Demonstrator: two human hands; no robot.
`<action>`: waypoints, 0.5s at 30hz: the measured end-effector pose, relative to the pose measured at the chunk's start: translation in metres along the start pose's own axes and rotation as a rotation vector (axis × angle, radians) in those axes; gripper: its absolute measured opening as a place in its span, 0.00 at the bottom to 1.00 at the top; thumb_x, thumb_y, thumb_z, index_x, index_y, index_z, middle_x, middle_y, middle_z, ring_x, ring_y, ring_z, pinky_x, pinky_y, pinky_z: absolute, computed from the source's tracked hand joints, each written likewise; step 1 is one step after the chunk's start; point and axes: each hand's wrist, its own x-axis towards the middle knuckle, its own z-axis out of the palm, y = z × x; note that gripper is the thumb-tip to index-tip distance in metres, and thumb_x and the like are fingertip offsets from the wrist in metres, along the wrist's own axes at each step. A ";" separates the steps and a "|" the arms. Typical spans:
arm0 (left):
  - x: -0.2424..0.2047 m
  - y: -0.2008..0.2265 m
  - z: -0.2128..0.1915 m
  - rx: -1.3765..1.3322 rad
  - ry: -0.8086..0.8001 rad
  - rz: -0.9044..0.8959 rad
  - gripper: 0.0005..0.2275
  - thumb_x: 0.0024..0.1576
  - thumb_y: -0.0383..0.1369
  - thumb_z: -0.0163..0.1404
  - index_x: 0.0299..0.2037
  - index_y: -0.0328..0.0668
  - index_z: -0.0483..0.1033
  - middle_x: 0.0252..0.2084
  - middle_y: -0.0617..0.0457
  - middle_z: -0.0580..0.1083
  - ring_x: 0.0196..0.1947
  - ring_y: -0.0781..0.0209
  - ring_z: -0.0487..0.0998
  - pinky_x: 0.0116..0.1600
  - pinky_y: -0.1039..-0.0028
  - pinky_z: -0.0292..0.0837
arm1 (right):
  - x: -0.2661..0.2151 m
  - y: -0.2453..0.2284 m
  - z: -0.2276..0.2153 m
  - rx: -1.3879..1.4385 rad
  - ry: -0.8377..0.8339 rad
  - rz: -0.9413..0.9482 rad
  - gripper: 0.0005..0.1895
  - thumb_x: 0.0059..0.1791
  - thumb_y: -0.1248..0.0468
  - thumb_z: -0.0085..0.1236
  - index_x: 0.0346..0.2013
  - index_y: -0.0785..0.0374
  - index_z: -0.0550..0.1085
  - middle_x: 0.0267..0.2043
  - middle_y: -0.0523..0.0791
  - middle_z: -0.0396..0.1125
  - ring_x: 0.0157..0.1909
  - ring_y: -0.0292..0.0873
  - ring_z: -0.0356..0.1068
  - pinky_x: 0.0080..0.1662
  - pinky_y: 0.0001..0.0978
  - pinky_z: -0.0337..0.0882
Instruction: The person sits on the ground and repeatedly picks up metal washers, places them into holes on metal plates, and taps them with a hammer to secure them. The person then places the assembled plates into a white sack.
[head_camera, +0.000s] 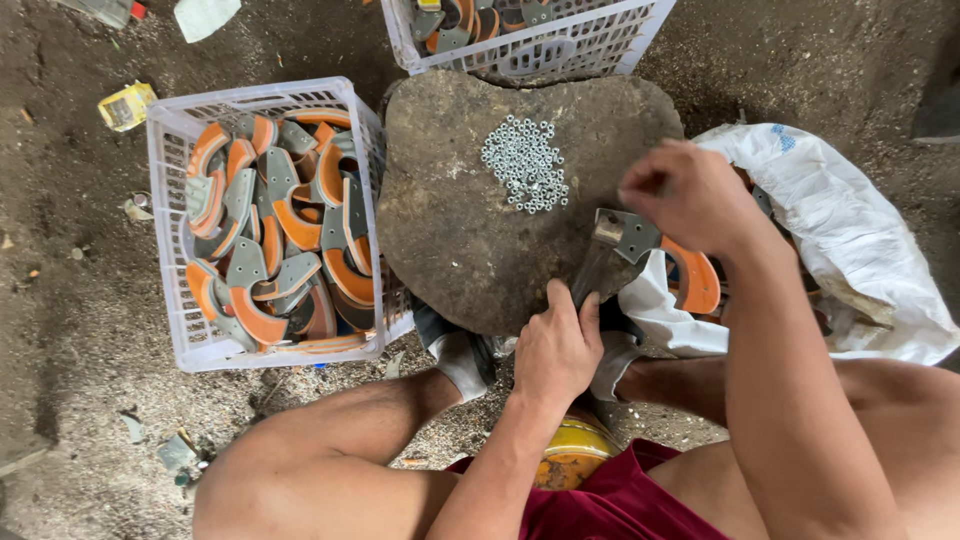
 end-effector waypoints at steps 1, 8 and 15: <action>0.000 -0.001 0.000 -0.002 0.004 0.009 0.18 0.68 0.41 0.41 0.47 0.25 0.61 0.26 0.28 0.76 0.27 0.24 0.78 0.32 0.41 0.74 | -0.015 0.006 -0.003 -0.036 0.009 0.008 0.10 0.44 0.67 0.67 0.39 0.63 0.82 0.38 0.47 0.74 0.39 0.47 0.76 0.42 0.40 0.75; 0.000 -0.002 0.004 0.030 0.023 0.009 0.19 0.67 0.43 0.41 0.48 0.27 0.62 0.27 0.28 0.76 0.27 0.23 0.77 0.32 0.39 0.72 | -0.060 0.035 0.031 -0.156 0.291 -0.162 0.07 0.47 0.63 0.68 0.39 0.59 0.83 0.39 0.45 0.74 0.44 0.50 0.71 0.51 0.45 0.67; 0.002 0.002 0.001 0.021 -0.058 -0.088 0.19 0.67 0.45 0.39 0.48 0.29 0.62 0.23 0.28 0.75 0.27 0.25 0.78 0.32 0.41 0.74 | -0.064 0.041 0.042 -0.155 0.369 -0.203 0.08 0.48 0.63 0.67 0.42 0.55 0.84 0.40 0.42 0.72 0.48 0.47 0.68 0.56 0.44 0.63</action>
